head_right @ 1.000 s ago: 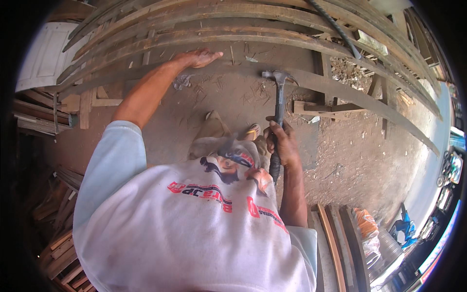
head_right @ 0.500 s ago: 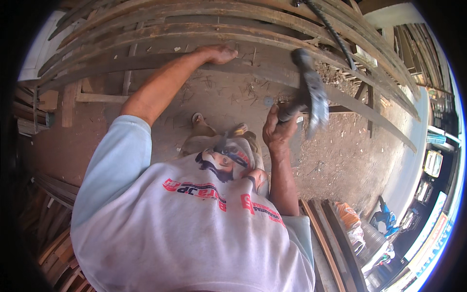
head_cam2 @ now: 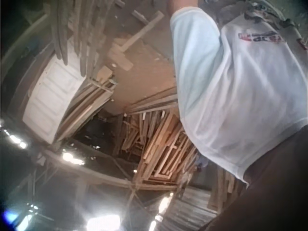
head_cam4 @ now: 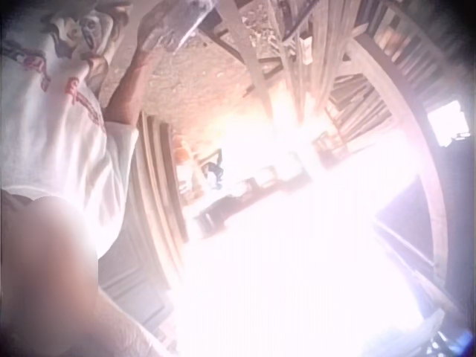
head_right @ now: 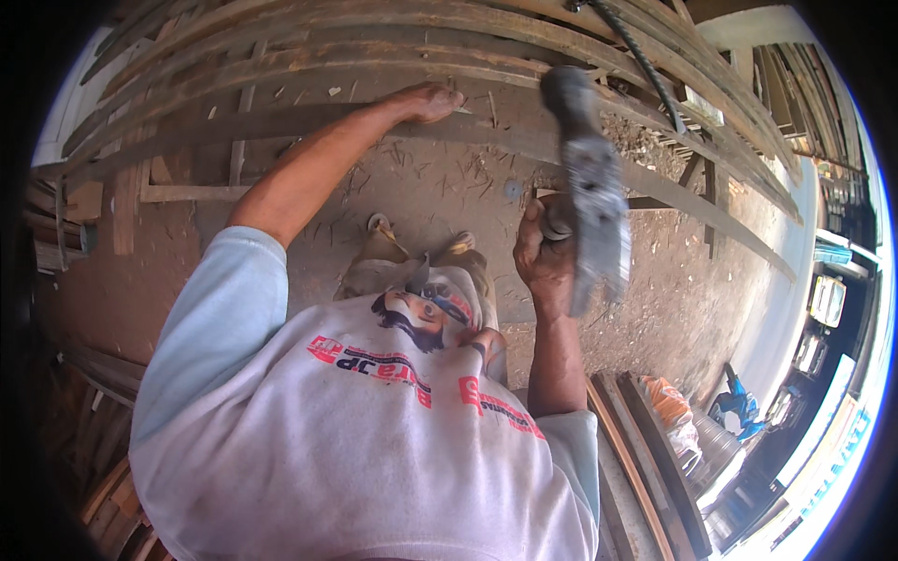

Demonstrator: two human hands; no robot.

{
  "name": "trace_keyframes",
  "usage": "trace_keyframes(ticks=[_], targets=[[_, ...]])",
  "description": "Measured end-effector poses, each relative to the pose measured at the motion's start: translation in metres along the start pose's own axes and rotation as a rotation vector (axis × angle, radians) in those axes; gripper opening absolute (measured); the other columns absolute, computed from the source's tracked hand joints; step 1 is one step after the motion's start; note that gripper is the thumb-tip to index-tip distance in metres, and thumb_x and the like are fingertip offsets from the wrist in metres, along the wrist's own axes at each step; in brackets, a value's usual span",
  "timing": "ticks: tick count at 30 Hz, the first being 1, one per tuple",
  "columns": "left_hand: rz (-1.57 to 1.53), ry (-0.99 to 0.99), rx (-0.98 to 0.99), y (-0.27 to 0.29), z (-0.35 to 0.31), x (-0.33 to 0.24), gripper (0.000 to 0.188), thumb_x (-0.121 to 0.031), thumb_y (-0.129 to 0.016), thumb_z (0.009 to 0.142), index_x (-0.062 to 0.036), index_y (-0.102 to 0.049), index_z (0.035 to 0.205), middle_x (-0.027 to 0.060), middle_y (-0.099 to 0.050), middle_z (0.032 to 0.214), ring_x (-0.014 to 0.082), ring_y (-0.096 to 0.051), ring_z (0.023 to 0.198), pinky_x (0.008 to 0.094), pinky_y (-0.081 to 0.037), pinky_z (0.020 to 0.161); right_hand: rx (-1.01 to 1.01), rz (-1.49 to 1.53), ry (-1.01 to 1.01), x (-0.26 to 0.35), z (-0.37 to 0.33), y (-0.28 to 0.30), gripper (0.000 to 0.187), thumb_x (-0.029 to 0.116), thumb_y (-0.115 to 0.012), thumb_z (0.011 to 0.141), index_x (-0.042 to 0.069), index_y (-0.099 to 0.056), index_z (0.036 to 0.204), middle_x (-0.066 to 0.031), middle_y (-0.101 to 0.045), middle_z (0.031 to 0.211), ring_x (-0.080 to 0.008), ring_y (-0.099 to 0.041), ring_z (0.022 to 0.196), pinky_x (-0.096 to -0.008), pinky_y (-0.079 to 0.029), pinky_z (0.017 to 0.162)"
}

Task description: The person uses a hammer to strike and pry apart a wooden frame structure, removing planks and pieces one at a time. They repeatedly hit joints and pull away separated wood, moving pieces aside as they work.

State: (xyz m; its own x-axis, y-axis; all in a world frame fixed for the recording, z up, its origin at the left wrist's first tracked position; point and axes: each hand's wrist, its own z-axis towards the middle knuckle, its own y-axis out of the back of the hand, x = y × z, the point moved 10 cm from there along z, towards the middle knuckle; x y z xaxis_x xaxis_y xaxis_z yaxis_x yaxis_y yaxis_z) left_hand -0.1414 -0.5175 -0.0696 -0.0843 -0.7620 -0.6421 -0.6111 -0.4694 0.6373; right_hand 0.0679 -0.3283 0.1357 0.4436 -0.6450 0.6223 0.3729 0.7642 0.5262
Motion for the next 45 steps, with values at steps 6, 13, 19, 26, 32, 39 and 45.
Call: trace_keyframes(ticks=[6,13,19,26,32,39,45], targets=[[0.293,-0.386,-0.195,-0.001,0.029,0.013,0.018,-0.014,-0.059,0.088,-0.0010,-0.071,0.085,0.0198,-0.070,0.090,0.0349,-0.068,0.084,0.0444,-0.055,0.075,0.517,-0.576,-0.440,-0.075,-0.038,-0.047,0.029,0.028,-0.064,0.097,0.003,-0.051,0.102,-0.0258,-0.066,0.077,-0.0476,-0.067,0.072,-0.0550,-0.050,0.060],[0.168,-0.283,-0.094,-0.019,0.057,0.053,0.013,-0.005,-0.067,0.082,-0.0034,-0.063,0.069,0.0093,-0.062,0.066,0.0233,-0.059,0.064,0.0393,-0.050,0.063,0.399,-0.384,-0.449,-0.017,0.003,-0.035,0.028,0.029,-0.066,0.097,0.004,-0.052,0.100,-0.0234,-0.064,0.073,-0.0461,-0.066,0.068,-0.0532,-0.049,0.056],[-0.284,-0.331,-0.319,0.029,0.009,0.056,0.053,-0.054,-0.063,0.089,-0.0015,-0.067,0.082,0.0180,-0.067,0.078,0.0314,-0.068,0.079,0.0489,-0.053,0.072,0.419,-0.348,-0.251,0.035,0.011,-0.058,0.025,0.023,-0.069,0.095,0.005,-0.052,0.098,-0.0225,-0.065,0.079,-0.0445,-0.066,0.068,-0.0506,-0.050,0.056],[0.244,-0.068,-0.094,0.040,-0.090,0.038,0.111,-0.088,-0.065,0.066,0.0037,-0.063,0.127,0.0264,-0.069,0.116,0.0394,-0.065,0.114,0.0486,-0.051,0.100,0.257,0.489,-0.712,-0.004,0.022,-0.035,0.042,0.020,-0.061,0.100,0.002,-0.050,0.137,-0.0119,-0.066,0.099,-0.0202,-0.066,0.076,-0.0273,-0.053,0.062],[0.250,-0.081,-0.144,0.044,-0.100,0.027,0.105,-0.083,-0.068,0.068,0.0028,-0.063,0.128,0.0271,-0.068,0.119,0.0387,-0.066,0.115,0.0496,-0.051,0.098,0.234,0.766,-0.582,-0.009,0.041,-0.029,0.064,0.041,-0.056,0.100,-0.006,-0.042,0.142,-0.0239,-0.065,0.122,-0.0292,-0.072,0.103,-0.0349,-0.062,0.076],[0.299,-0.142,-0.127,0.037,-0.106,0.019,0.095,-0.075,-0.075,0.066,0.0004,-0.064,0.122,0.0241,-0.071,0.111,0.0383,-0.067,0.111,0.0516,-0.051,0.096,0.381,-0.042,-0.880,-0.060,0.005,-0.016,0.061,0.052,-0.062,0.098,-0.006,-0.064,0.118,-0.0167,-0.071,0.102,-0.0201,-0.072,0.076,-0.0295,-0.055,0.058],[0.292,-0.154,-0.141,0.031,-0.104,0.024,0.094,-0.071,-0.079,0.063,-0.0001,-0.062,0.122,0.0230,-0.071,0.107,0.0386,-0.068,0.107,0.0525,-0.050,0.093,0.322,-0.249,-0.709,-0.046,0.007,0.000,0.054,0.045,-0.058,0.102,-0.004,-0.066,0.121,-0.0187,-0.068,0.115,-0.0236,-0.062,0.114,-0.0417,-0.045,0.101]])
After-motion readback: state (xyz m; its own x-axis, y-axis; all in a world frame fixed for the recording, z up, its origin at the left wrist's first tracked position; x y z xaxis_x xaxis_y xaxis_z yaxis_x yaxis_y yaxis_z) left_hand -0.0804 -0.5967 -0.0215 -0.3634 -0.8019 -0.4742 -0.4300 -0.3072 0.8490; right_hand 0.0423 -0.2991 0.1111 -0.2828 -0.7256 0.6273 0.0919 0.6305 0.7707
